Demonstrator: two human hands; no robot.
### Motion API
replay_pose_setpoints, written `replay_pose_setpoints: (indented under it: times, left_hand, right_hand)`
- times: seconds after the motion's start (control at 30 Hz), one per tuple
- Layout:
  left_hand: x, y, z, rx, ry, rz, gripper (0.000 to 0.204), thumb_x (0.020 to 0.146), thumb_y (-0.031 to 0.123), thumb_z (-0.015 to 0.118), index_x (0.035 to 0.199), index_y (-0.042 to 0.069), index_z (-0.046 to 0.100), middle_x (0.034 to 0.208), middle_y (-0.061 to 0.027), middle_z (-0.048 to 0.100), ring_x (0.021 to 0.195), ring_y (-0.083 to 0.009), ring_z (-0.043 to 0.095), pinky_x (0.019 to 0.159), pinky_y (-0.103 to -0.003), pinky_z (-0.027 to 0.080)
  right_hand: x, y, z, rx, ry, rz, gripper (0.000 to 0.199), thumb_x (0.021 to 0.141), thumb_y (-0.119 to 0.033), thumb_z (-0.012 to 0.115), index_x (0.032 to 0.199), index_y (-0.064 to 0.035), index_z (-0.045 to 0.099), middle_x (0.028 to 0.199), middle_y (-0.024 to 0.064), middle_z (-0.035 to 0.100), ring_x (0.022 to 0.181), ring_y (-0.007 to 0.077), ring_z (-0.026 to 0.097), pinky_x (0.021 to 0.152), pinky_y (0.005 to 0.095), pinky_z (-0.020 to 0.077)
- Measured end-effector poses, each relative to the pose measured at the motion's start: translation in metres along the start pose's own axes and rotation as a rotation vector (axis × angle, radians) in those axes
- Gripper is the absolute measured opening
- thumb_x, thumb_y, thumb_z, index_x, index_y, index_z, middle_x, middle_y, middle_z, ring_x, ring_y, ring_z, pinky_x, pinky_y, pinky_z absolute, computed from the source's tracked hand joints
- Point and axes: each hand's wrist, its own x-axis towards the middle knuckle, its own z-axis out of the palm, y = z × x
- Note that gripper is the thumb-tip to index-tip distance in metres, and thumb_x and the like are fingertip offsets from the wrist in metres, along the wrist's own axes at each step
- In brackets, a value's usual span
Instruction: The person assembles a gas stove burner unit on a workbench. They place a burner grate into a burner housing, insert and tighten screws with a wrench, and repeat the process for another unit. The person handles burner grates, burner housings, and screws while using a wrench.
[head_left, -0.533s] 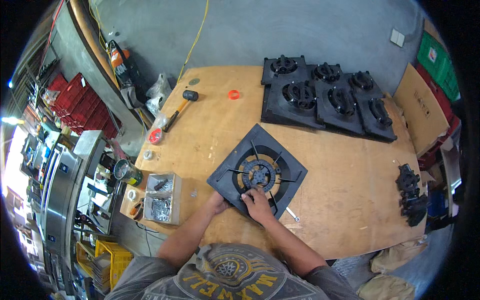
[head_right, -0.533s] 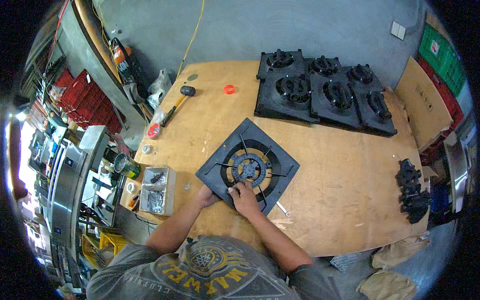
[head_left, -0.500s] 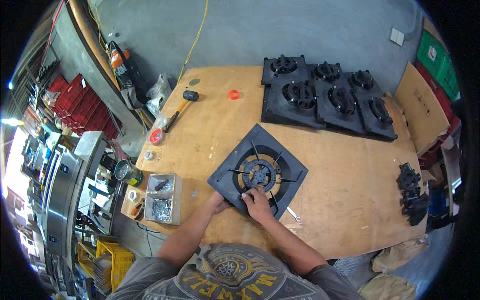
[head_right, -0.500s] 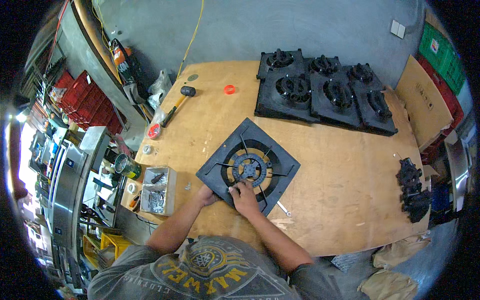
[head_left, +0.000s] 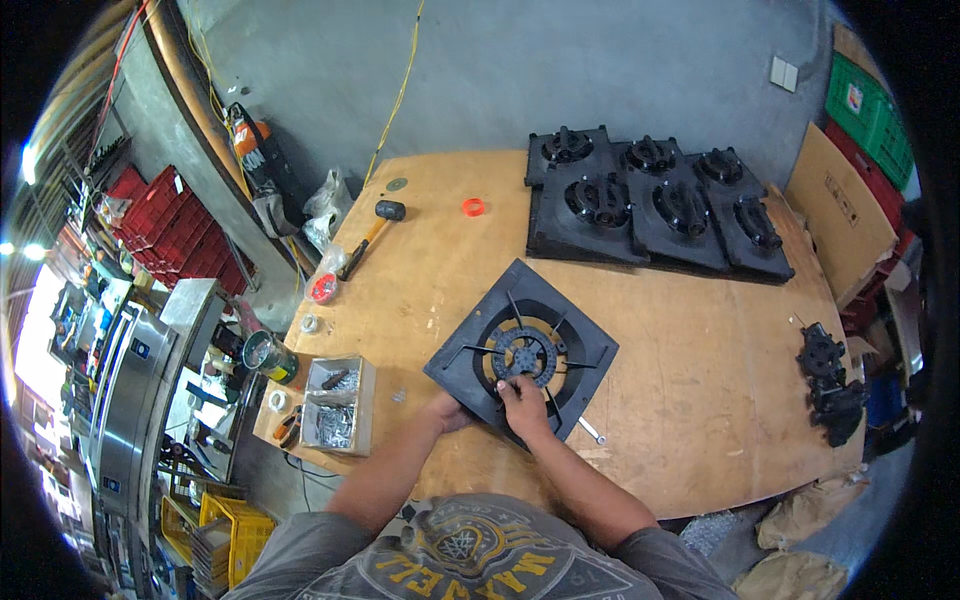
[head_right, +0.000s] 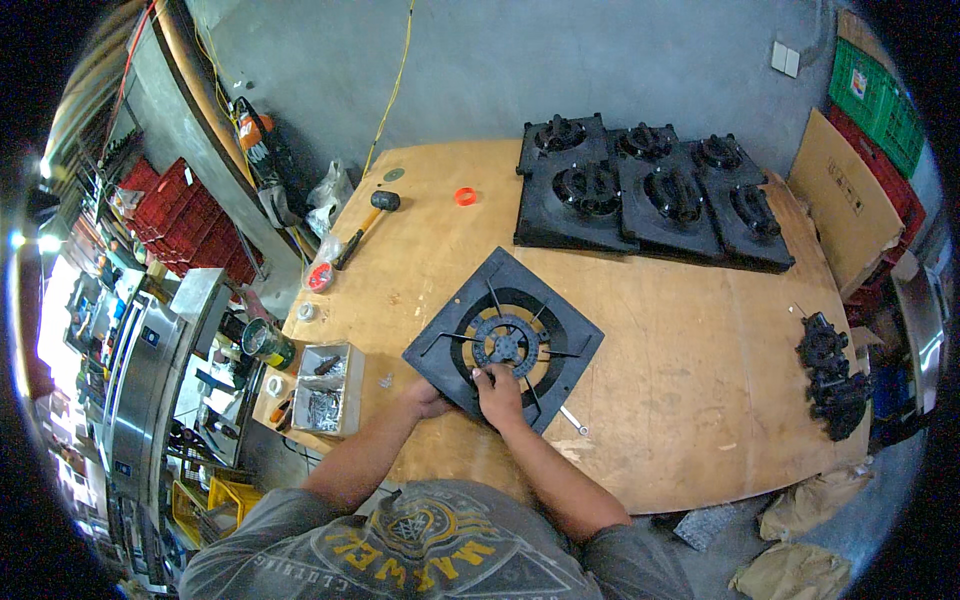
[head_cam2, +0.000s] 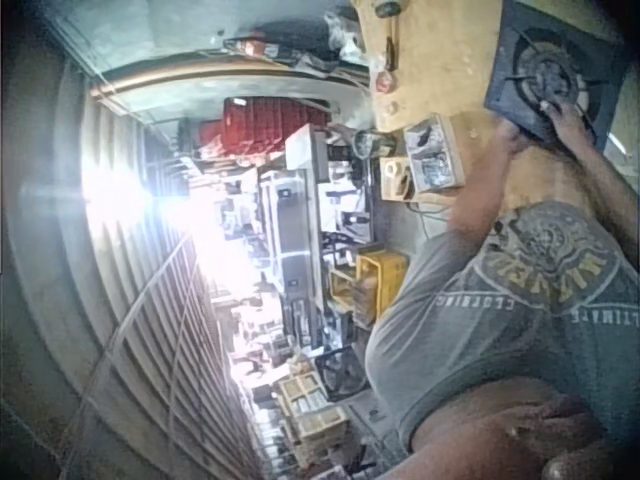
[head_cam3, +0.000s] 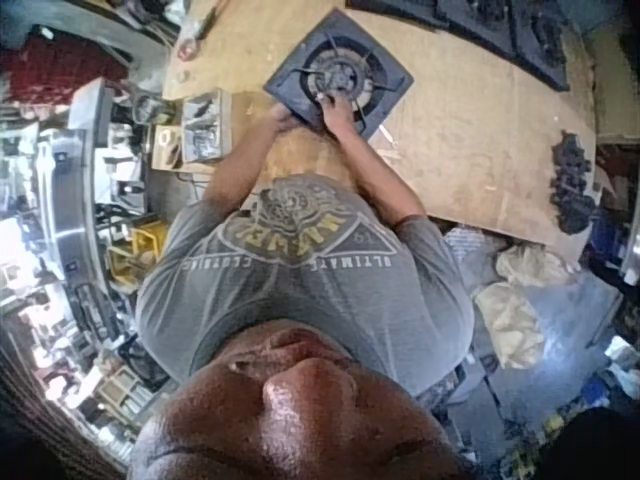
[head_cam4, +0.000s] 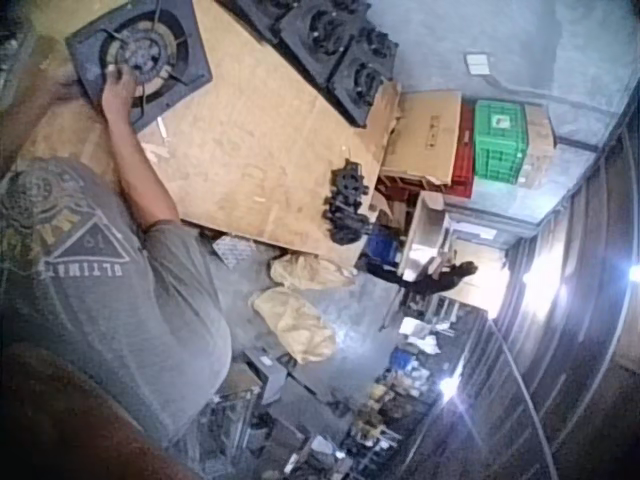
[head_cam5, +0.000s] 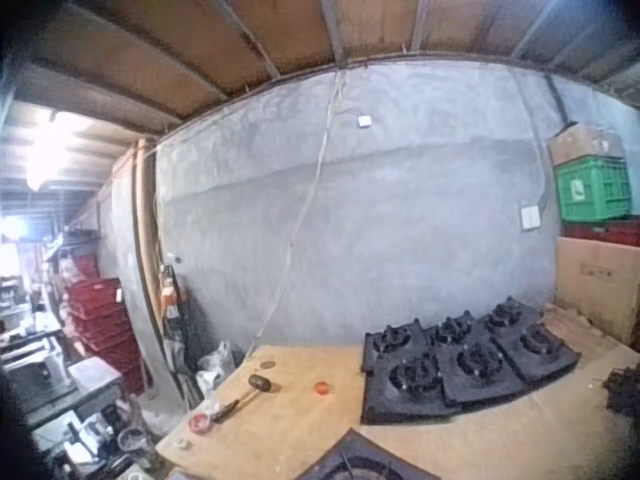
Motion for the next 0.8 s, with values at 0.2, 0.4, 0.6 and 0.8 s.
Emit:
replay_pose_setpoints:
  times: [0.2, 0.4, 0.6, 0.8]
  left_hand:
    - [0.017, -0.034, -0.010, -0.040, 0.101, 0.097, 0.036, 0.095, 0.035, 0.058, 0.120, 0.009, 0.062, 0.118, -0.0076, 0.066, 0.105, -0.0237, 0.064, 0.098, -0.046, 0.048]
    - [-0.057, -0.093, 0.058, -0.250, 0.150, 0.186, 0.045, 0.097, 0.043, 0.051, 0.132, 0.014, 0.054, 0.125, -0.0046, 0.063, 0.110, -0.0244, 0.062, 0.094, -0.048, 0.050]
    - [-0.078, -0.107, 0.007, -0.165, 0.228, -0.078, 0.040, 0.100, 0.036, 0.048, 0.129, 0.010, 0.053, 0.125, -0.0081, 0.062, 0.108, -0.0238, 0.062, 0.096, -0.045, 0.049]
    - [-0.087, -0.080, -0.019, 0.043, 0.362, 0.006, 0.035, 0.101, 0.032, 0.047, 0.126, 0.008, 0.054, 0.125, -0.0101, 0.062, 0.106, -0.0237, 0.063, 0.098, -0.043, 0.048]
  right_hand:
    - [-0.004, -0.013, -0.015, -0.002, 0.040, 0.040, 0.032, 0.090, -0.029, 0.064, 0.090, 0.0031, 0.065, 0.084, 0.0218, 0.066, 0.080, 0.0386, 0.064, 0.074, 0.0439, 0.0478]
    - [-0.054, -0.028, -0.054, -0.104, -0.188, 0.122, 0.033, 0.090, -0.029, 0.065, 0.096, 0.0033, 0.066, 0.085, 0.0219, 0.068, 0.080, 0.0346, 0.066, 0.074, 0.0408, 0.0489]
    - [-0.093, -0.024, -0.072, 0.020, -0.248, 0.208, 0.023, 0.090, -0.020, 0.066, 0.092, 0.0029, 0.065, 0.081, 0.0150, 0.068, 0.076, 0.0251, 0.065, 0.070, 0.0350, 0.0490]
    - [-0.090, -0.012, -0.071, -0.040, -0.183, 0.035, 0.024, 0.088, -0.021, 0.069, 0.095, 0.0017, 0.066, 0.082, 0.0177, 0.068, 0.073, 0.0290, 0.066, 0.069, 0.0368, 0.0508]
